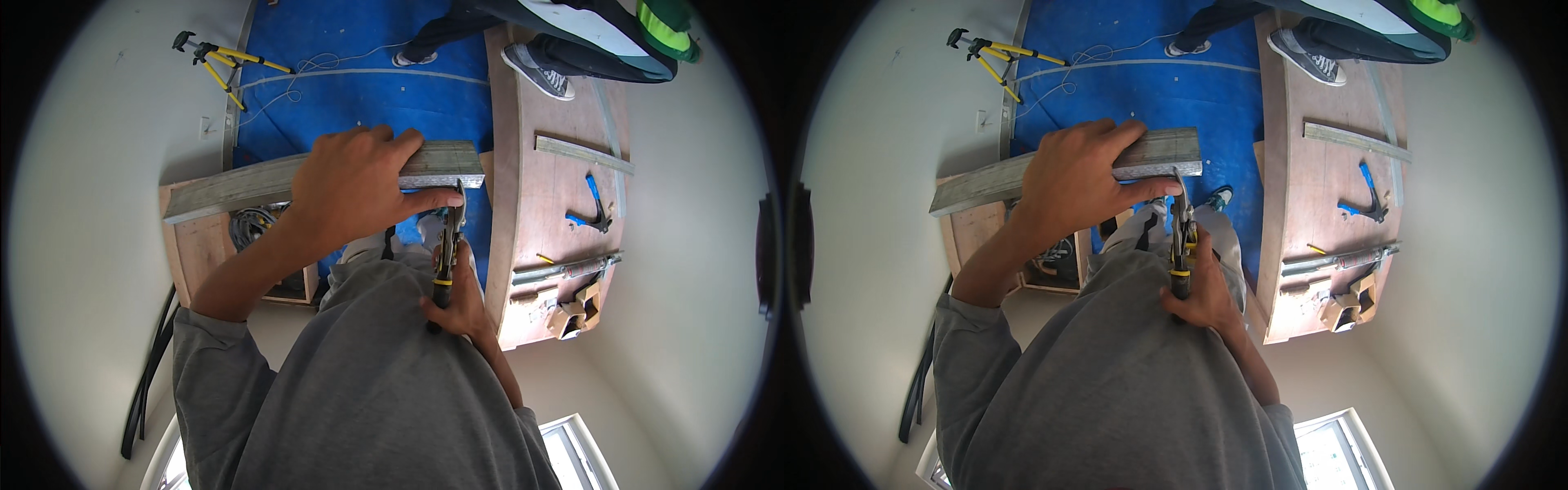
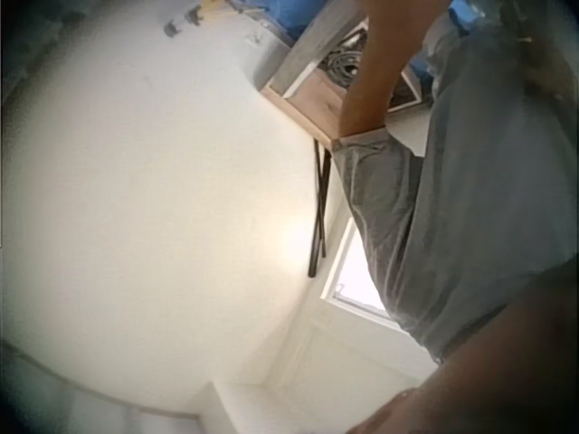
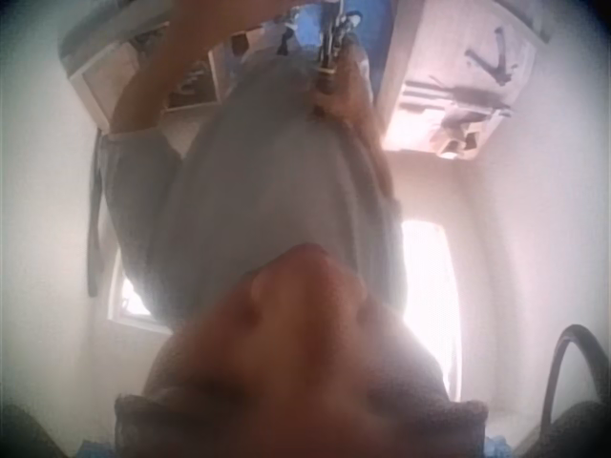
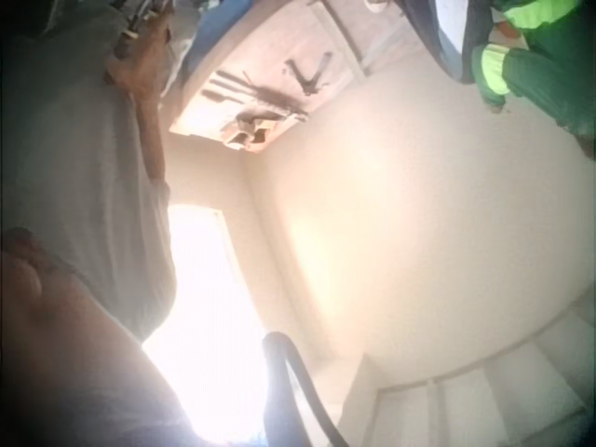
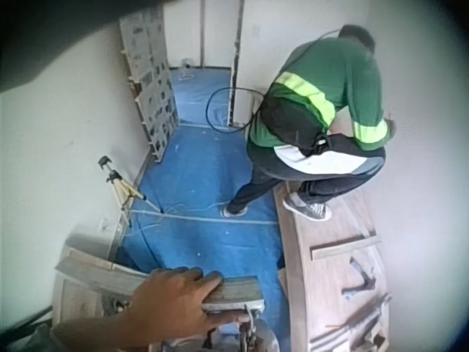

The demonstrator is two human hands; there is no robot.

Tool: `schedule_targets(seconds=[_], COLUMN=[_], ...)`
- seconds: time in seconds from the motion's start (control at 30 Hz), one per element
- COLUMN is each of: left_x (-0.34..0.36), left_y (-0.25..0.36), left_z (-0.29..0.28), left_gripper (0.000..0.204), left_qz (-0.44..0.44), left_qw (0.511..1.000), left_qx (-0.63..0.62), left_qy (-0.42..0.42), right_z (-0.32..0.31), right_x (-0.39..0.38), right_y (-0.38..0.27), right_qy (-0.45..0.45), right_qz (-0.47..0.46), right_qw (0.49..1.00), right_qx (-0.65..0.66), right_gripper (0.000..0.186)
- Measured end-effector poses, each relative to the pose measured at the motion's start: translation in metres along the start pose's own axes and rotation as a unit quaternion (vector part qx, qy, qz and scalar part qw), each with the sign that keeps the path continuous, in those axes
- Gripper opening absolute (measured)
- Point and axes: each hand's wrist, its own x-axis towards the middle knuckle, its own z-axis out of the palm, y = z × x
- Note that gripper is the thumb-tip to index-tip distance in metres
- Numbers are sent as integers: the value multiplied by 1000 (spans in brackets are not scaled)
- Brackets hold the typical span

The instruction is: The person measures and marks a metal channel on a workbench, then uses tin snips to cut it to length. They lift the cut piece to the ceiling to check fit against existing channels, mark alignment points, and return to the workbench to cut another piece.

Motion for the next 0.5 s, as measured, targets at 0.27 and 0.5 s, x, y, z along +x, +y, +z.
schedule_targets(seconds=[0.27,0.5], left_x=[17,28], left_y=[-3,-3], left_z=[9,8], left_gripper=[79,79], left_qz=[21,42], left_qw=[1000,999], left_qx=[-6,-14], left_qy=[-12,-15], right_z=[-1,-4], right_x=[4,4], right_y=[-3,-6], right_qy=[11,-15], right_qz=[14,59], right_qw=[999,998], right_qx=[35,15], right_gripper=[86,99])
